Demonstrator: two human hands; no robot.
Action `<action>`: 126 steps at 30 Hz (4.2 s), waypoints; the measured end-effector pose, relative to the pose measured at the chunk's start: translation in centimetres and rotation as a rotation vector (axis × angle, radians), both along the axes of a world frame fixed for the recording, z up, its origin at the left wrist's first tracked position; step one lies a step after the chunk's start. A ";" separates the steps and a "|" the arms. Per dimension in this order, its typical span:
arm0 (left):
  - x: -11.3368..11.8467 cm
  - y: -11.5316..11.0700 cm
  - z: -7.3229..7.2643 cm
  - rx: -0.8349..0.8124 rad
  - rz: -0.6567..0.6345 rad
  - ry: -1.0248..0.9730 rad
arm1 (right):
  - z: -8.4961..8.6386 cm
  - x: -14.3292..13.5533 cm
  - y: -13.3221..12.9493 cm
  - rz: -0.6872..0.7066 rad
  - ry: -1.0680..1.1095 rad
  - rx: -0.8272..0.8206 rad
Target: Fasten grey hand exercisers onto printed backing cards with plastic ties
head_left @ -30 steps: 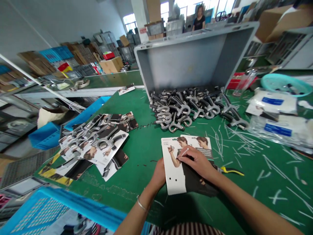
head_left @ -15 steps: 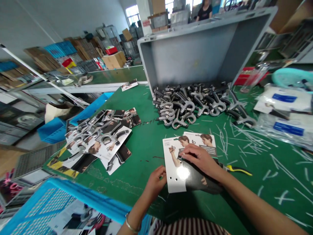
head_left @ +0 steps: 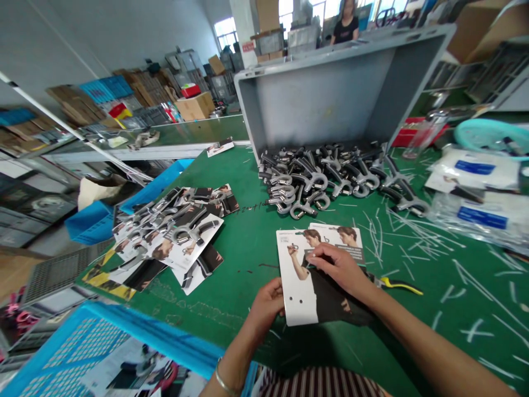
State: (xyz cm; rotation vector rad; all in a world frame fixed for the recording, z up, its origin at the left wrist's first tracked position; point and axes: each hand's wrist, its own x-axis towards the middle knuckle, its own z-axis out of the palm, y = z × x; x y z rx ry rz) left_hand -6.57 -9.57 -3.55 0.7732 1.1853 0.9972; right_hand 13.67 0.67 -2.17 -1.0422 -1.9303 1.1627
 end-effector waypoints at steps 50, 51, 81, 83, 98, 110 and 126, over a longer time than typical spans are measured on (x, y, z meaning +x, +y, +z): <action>1.9 3.1 -0.5 0.381 0.117 0.569 | 0.3 0.5 -1.0 0.154 0.006 0.214; 1.9 3.2 -0.3 0.343 0.162 0.590 | 0.4 0.5 -1.1 0.182 -0.009 0.234; 1.7 6.8 1.0 -0.017 -0.124 0.133 | -2.0 14.8 6.6 -0.475 -0.704 0.021; 1.5 6.5 0.9 -0.027 -0.123 0.133 | -2.7 13.7 7.2 -0.487 -0.732 -0.014; -3.1 5.4 3.6 0.055 -0.031 0.106 | 0.9 15.4 5.5 -0.328 -0.042 -0.317; -2.3 6.2 2.6 0.171 -0.110 0.072 | 5.2 5.9 2.0 -0.291 0.088 -0.163; -2.8 6.8 2.1 0.210 -0.099 0.113 | 3.6 -1.8 0.1 -0.099 0.053 0.203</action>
